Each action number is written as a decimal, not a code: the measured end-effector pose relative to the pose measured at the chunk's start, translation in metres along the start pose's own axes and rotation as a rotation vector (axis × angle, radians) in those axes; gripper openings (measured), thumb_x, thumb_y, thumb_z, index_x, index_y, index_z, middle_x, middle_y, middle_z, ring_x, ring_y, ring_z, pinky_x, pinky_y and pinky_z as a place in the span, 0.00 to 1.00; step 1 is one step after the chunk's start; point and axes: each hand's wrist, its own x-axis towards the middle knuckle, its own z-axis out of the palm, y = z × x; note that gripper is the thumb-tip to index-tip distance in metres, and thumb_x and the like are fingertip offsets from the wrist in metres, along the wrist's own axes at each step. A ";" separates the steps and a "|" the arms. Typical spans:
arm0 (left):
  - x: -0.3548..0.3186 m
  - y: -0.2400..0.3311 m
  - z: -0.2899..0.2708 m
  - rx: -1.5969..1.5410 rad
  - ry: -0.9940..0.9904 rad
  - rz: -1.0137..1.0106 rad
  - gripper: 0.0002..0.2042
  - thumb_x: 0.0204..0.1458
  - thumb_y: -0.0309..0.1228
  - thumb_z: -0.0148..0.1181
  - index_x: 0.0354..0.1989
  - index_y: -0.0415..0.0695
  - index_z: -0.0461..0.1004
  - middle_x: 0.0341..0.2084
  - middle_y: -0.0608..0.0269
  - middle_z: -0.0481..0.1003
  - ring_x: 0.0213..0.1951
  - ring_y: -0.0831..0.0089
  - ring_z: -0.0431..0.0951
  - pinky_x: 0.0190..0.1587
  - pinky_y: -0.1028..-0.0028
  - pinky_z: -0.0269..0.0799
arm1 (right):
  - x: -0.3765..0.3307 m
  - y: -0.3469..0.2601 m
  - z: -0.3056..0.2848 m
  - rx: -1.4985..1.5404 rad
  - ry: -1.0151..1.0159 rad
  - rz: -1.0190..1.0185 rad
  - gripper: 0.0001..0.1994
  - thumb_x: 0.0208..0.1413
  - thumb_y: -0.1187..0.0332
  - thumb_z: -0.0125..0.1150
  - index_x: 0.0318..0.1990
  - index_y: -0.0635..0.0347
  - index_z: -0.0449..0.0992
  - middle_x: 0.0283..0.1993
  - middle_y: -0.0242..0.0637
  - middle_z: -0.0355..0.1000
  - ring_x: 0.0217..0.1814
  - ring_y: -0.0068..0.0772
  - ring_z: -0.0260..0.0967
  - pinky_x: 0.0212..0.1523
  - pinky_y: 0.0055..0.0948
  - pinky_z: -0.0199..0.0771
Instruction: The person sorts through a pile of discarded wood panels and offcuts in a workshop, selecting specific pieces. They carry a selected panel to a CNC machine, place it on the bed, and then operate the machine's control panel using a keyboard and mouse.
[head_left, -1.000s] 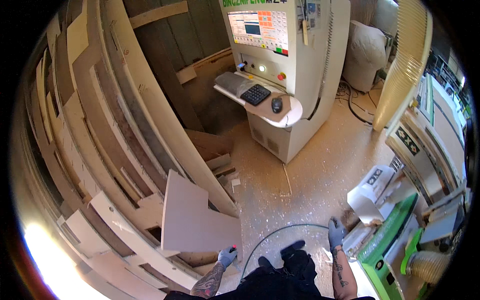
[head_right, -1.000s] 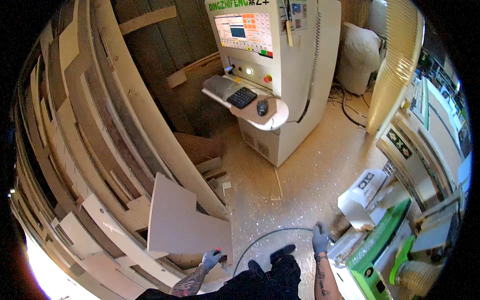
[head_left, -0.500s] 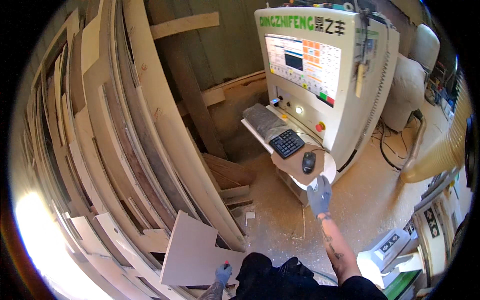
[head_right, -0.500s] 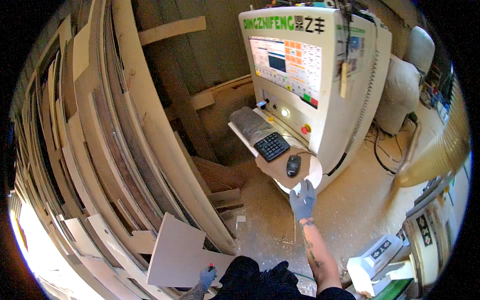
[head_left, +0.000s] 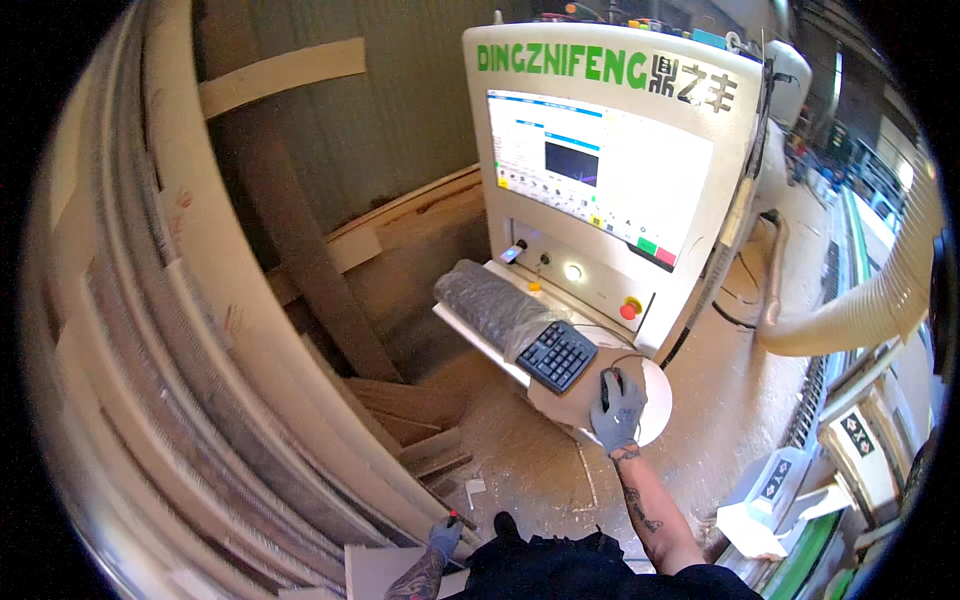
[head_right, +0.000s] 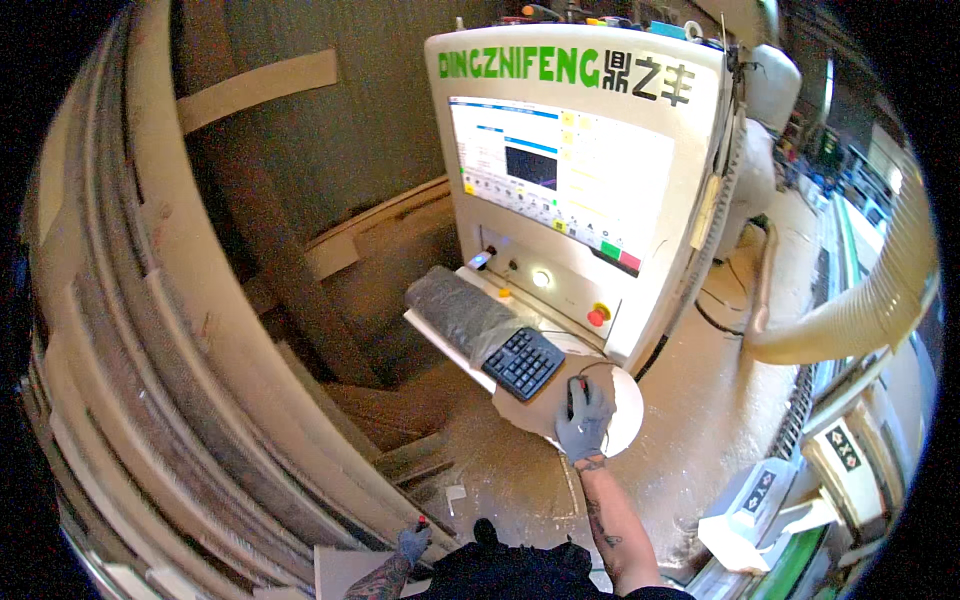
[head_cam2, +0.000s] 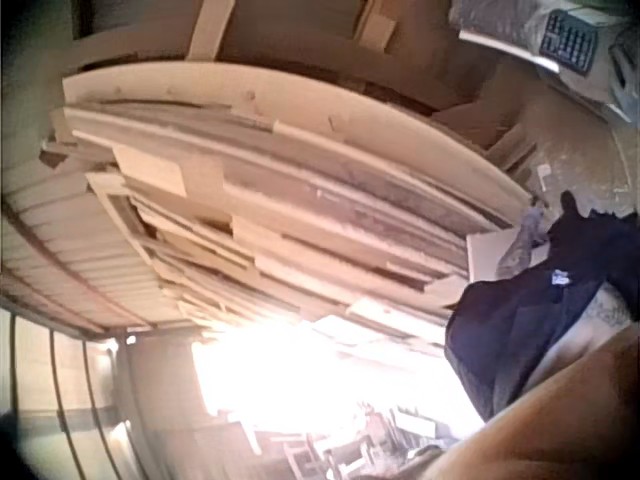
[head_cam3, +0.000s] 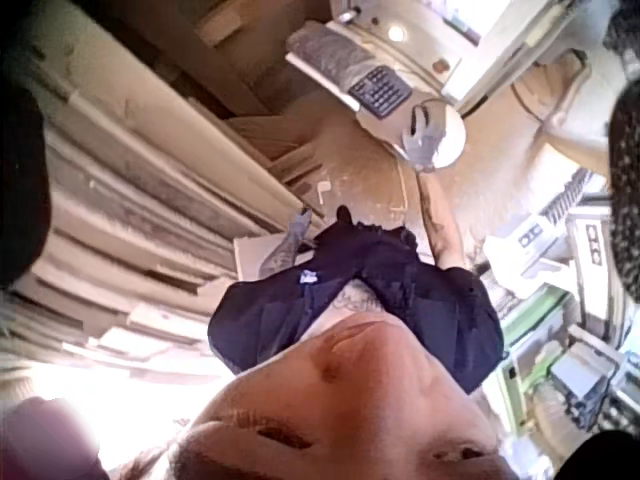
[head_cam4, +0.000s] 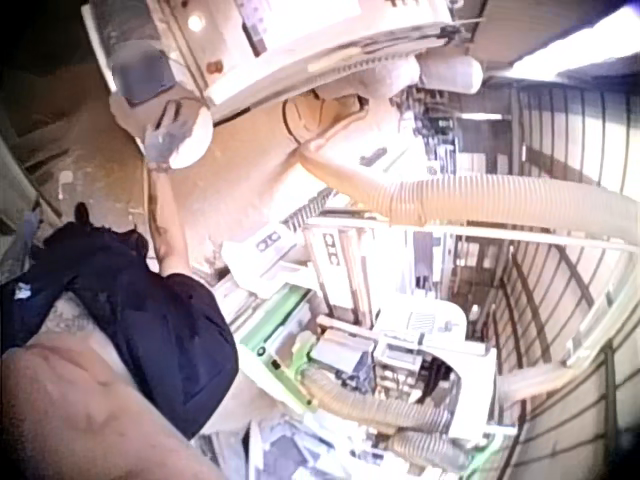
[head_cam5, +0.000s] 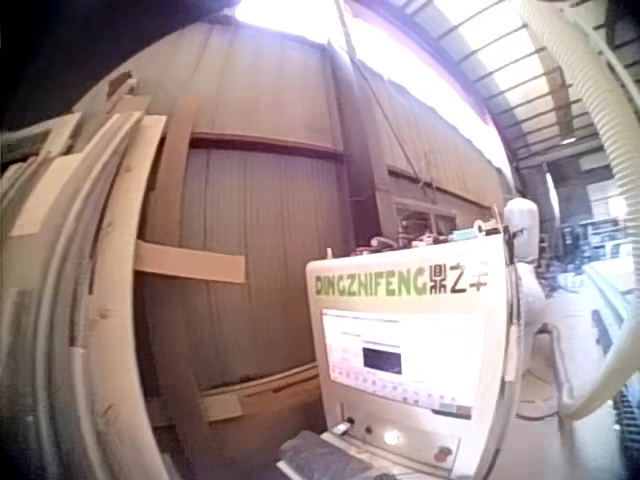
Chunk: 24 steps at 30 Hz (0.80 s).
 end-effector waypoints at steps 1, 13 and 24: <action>0.012 0.040 0.009 0.036 -0.080 0.027 0.16 0.52 0.38 0.62 0.42 0.39 0.79 0.24 0.59 0.78 0.27 0.70 0.80 0.31 0.66 0.75 | 0.000 0.011 -0.006 -0.034 -0.014 0.015 0.25 0.43 0.67 0.60 0.53 0.55 0.74 0.57 0.47 0.68 0.59 0.53 0.64 0.56 0.52 0.60; 0.105 0.124 -0.013 0.323 -0.290 -0.015 0.18 0.51 0.41 0.61 0.43 0.40 0.79 0.30 0.48 0.80 0.36 0.59 0.81 0.39 0.64 0.74 | 0.004 0.001 0.011 0.028 0.089 0.065 0.22 0.44 0.67 0.66 0.51 0.55 0.78 0.54 0.50 0.71 0.52 0.53 0.69 0.55 0.48 0.66; 0.121 0.068 -0.037 0.404 -0.213 0.057 0.17 0.54 0.40 0.58 0.43 0.41 0.80 0.27 0.52 0.80 0.31 0.61 0.80 0.35 0.62 0.73 | 0.005 -0.005 0.018 0.040 0.058 0.072 0.24 0.45 0.65 0.68 0.53 0.54 0.77 0.55 0.51 0.71 0.54 0.55 0.68 0.57 0.48 0.66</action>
